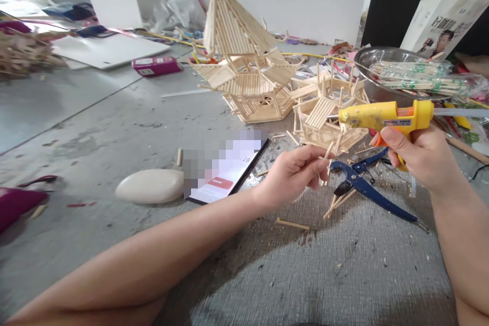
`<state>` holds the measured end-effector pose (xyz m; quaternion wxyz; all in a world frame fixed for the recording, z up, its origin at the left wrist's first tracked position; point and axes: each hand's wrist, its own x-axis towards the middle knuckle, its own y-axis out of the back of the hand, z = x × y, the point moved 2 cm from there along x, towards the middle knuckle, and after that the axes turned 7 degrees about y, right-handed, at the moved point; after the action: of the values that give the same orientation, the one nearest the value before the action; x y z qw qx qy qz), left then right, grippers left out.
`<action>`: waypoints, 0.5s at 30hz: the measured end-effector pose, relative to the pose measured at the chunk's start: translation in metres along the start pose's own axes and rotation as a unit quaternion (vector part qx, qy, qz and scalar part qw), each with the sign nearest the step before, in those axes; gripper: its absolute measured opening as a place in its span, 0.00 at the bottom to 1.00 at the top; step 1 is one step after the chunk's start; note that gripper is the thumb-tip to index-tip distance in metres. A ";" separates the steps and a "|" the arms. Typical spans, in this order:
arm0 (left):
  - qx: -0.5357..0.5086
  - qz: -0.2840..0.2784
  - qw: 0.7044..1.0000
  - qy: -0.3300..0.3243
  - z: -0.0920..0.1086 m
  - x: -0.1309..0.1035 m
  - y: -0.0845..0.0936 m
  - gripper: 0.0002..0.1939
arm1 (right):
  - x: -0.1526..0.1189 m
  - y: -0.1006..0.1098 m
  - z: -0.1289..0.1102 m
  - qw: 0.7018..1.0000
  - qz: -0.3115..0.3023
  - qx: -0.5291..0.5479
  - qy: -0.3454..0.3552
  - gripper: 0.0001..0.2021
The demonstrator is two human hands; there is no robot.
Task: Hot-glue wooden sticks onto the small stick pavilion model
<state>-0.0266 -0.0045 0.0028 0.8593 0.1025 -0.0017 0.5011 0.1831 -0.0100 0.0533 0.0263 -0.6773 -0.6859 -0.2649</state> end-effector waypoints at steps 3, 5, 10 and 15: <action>-0.030 0.031 0.999 0.015 0.000 0.002 0.002 0.07 | -0.001 0.000 0.000 1.000 -0.009 -0.006 -0.002 0.11; -0.035 0.057 0.998 0.014 0.001 0.003 0.004 0.07 | -0.001 0.000 0.000 1.000 -0.013 -0.007 -0.004 0.12; -0.063 0.094 0.993 0.026 0.000 0.006 0.008 0.07 | -0.002 0.000 -0.001 1.000 -0.018 -0.002 -0.013 0.12; -0.085 0.093 0.992 0.024 -0.004 0.008 0.009 0.02 | -0.002 -0.002 -0.004 0.999 -0.027 -0.005 -0.023 0.13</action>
<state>-0.0304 0.0074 0.0009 0.8142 0.0165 -0.0337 0.5794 0.1797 -0.0130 0.0553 -0.0006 -0.6643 -0.7032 -0.2534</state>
